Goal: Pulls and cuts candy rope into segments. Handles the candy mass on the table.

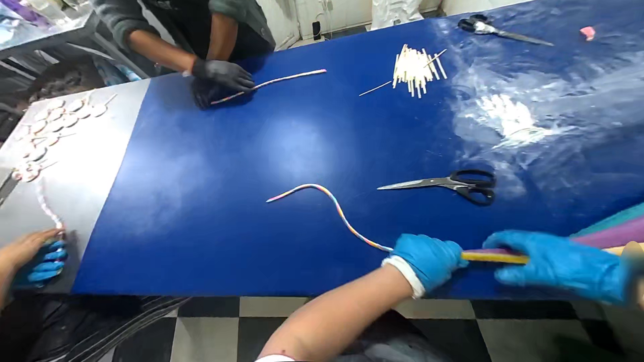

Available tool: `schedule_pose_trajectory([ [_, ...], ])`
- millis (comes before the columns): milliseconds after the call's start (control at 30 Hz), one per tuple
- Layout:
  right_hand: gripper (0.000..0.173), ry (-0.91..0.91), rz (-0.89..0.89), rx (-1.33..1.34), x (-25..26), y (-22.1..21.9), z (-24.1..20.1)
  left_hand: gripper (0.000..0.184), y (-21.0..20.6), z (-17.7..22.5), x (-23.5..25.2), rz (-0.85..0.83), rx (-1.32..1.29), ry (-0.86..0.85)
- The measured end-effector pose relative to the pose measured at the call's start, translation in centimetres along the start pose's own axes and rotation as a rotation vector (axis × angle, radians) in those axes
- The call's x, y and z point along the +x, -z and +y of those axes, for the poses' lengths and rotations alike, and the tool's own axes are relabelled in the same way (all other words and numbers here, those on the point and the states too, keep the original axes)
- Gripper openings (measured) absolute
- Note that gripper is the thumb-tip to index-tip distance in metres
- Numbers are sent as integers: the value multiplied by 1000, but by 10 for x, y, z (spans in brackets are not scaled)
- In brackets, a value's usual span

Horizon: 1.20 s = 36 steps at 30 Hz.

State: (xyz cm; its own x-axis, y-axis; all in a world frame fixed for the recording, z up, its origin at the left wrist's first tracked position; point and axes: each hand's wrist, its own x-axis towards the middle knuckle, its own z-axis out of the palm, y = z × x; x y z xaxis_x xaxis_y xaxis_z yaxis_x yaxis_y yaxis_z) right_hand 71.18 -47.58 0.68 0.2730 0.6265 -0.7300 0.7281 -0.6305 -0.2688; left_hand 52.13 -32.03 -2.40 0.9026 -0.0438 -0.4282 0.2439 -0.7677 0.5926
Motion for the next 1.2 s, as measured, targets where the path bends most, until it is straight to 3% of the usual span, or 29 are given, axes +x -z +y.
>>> schedule_pose_trajectory([
  [67,52,39,410,46,14,15,-1,44,16,-51,-42,33,20,12],
  [133,53,33,660,-101,48,27,0,45,29,-105,-92,75,49,49],
  [267,39,-139,669,-160,94,20,-18,50,44,-202,-213,85,107,134],
  [333,37,-113,639,-178,96,18,-28,52,51,-244,-279,94,134,232],
  [433,39,-58,647,-262,82,-3,-62,54,61,-307,-378,94,47,491],
  [533,39,-125,701,-270,73,-29,-92,56,71,-359,-462,86,-142,813],
  [567,42,-151,686,-232,71,-33,-96,55,71,-366,-486,94,-133,944],
  [633,42,-235,603,-214,63,-28,-106,37,53,-377,-515,227,160,1154],
  [667,37,-300,542,-231,57,-24,-114,35,45,-369,-515,313,291,1225],
  [700,32,-379,481,-260,51,-20,-123,40,32,-355,-507,450,367,1172],
  [767,31,-515,368,-286,48,-12,-139,53,-4,-323,-470,631,347,933],
  [833,35,-565,261,-299,53,-4,-145,87,-34,-308,-425,682,263,834],
  [867,36,-555,209,-300,58,2,-144,96,-34,-313,-405,718,265,840],
  [933,32,-480,136,-222,69,15,-131,98,0,-339,-366,759,305,899],
  [1033,13,-319,260,301,62,0,-107,94,77,-390,-317,759,270,950],
  [1100,18,-263,339,600,35,-31,-117,90,120,-426,-292,814,241,966],
  [1200,30,-198,326,875,-26,-116,-155,73,158,-437,-268,1118,173,1011],
])
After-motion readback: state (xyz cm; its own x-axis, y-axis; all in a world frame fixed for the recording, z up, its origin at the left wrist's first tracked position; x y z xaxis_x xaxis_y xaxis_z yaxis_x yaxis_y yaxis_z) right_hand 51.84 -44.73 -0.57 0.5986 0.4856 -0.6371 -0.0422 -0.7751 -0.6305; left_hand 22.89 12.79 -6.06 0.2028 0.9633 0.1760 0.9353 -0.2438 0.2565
